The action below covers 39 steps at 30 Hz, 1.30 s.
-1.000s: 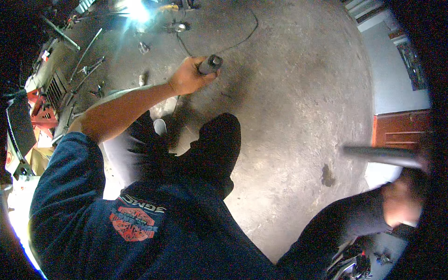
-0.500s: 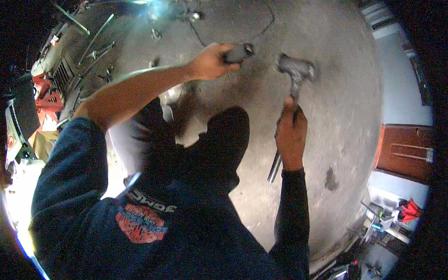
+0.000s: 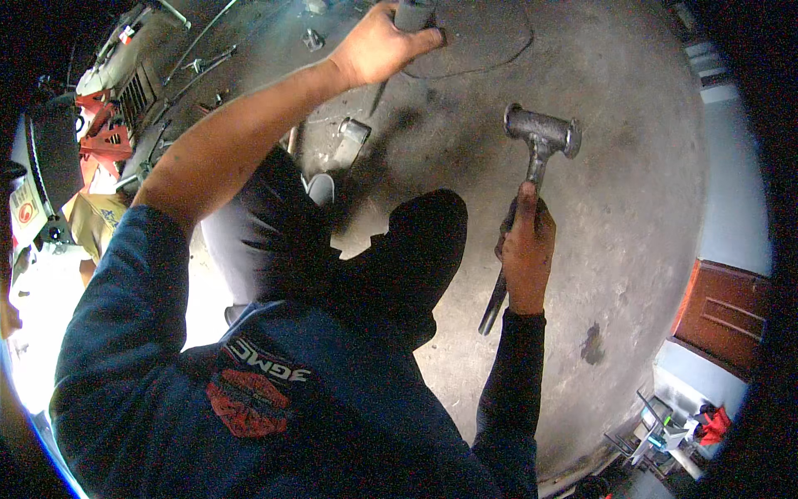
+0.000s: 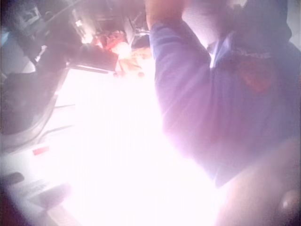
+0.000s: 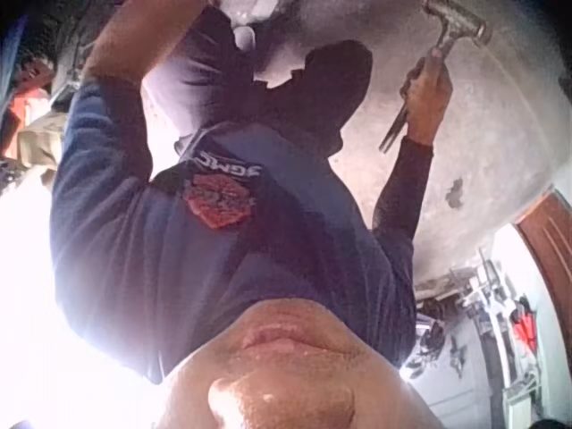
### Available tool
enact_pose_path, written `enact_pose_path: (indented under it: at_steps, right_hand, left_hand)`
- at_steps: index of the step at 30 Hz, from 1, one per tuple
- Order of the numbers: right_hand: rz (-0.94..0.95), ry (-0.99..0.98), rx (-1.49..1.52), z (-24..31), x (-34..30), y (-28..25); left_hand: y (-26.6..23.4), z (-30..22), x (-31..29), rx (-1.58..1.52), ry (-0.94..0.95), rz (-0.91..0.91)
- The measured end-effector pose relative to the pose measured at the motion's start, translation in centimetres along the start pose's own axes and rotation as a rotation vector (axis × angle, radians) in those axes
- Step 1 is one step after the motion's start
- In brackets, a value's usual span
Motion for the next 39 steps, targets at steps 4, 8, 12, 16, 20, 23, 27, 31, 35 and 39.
enact_pose_path:
  at_steps: [4, 8, 12, 16, 20, 23, 27, 31, 35, 39]
  right_hand:
    - [0.033, -0.043, -0.039, 1.1, -0.4, 0.4]
    - [0.031, -0.078, -0.057, 1.5, -0.6, 0.4]
    - [0.031, -0.116, -0.077, 2.4, -1.2, 0.7]
    - [0.046, -0.103, -0.065, 2.7, -1.7, 1.1]
    - [0.055, -0.146, -0.059, 3.3, -2.4, 1.5]
    - [0.026, -0.173, -0.037, 4.6, -2.8, 1.6]
    - [0.024, -0.349, -0.204, 9.5, -3.2, 2.1]
    - [0.159, -0.149, -0.147, 8.6, -4.1, 0.8]
    - [0.024, -0.185, 0.021, 9.4, -8.1, -7.6]
    - [-0.271, -0.745, 0.315, 21.7, -17.5, -21.4]
  left_hand:
    - [2.4, 2.3, -0.8, -0.136, -0.122, 0.257]
    - [3.6, 3.0, -1.5, -0.078, -0.1, 0.311]
    - [5.1, 4.1, -2.1, -0.023, -0.129, 0.355]
    - [6.5, 4.8, -2.7, 0.0, -0.133, 0.396]
    - [8.0, 4.6, -3.8, -0.059, -0.106, 0.406]
    - [8.6, 2.5, -4.9, 0.012, 0.05, 0.412]
    - [10.1, 1.6, -5.6, 0.042, -0.068, 0.567]
    - [9.8, -0.6, -5.8, 0.037, -0.108, 0.447]
    - [11.8, -1.3, -5.8, 0.003, -0.069, 0.568]
    - [10.6, -4.0, -5.6, 0.047, 0.222, 0.368]
Point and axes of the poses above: each hand's wrist, its own x-axis towards the middle knuckle, its own y-axis out of the palm, z = x × y, the point moved 10 cm from there along x, towards the middle knuckle, and after that the axes turned 11 degrees about z, right-handed, at the moved point
